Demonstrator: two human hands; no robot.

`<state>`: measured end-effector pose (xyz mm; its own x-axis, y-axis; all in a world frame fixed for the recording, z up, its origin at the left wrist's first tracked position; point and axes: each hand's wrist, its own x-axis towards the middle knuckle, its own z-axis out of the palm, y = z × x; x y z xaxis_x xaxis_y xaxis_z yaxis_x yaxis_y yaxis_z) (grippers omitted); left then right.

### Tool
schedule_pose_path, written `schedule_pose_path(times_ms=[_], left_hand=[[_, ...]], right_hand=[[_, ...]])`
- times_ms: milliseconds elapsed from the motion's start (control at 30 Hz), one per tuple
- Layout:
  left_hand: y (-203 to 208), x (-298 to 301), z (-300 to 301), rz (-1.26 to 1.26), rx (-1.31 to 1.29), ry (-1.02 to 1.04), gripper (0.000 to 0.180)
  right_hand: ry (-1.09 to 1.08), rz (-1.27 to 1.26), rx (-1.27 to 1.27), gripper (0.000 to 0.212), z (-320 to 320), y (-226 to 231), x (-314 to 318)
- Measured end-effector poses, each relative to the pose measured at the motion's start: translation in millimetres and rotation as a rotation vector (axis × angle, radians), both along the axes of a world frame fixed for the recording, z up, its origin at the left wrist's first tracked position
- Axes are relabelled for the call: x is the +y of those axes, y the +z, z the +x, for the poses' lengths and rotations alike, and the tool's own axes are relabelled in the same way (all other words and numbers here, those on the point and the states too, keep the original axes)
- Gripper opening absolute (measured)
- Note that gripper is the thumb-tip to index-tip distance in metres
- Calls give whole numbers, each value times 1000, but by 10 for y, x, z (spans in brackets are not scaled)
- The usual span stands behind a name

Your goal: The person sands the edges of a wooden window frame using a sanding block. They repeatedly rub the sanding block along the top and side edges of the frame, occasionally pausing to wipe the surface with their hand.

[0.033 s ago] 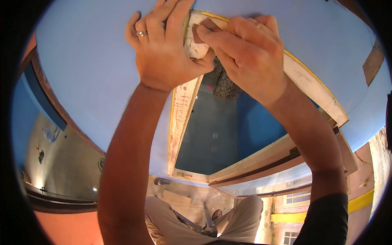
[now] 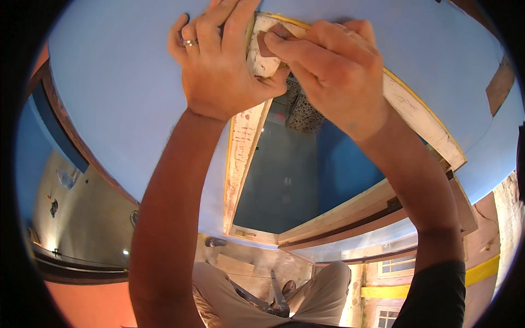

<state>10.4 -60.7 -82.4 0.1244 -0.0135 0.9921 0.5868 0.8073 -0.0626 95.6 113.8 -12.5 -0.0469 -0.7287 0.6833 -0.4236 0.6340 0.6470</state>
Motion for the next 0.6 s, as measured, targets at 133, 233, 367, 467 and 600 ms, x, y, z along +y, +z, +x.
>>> schedule_pose_path(times_ms=[133, 233, 367, 467, 600], left_hand=[[-29, -23, 40, 23, -96, -21, 91], [-50, 14, -68, 53, -18, -41, 93], [-86, 19, -217, 28, 43, 50, 95], [-34, -15, -112, 18, 44, 26, 95], [-50, -57, -41, 29, -3, -4, 94]], right_hand=[[-44, 3, -14, 28, 249, 2, 373], [-110, -33, -14, 27, 396, -53, 475], [33, -36, 55, 30, -94, -29, -51], [62, -2, 5, 32, -120, 47, -151], [6, 24, 26, 29, 108, -26, 233]])
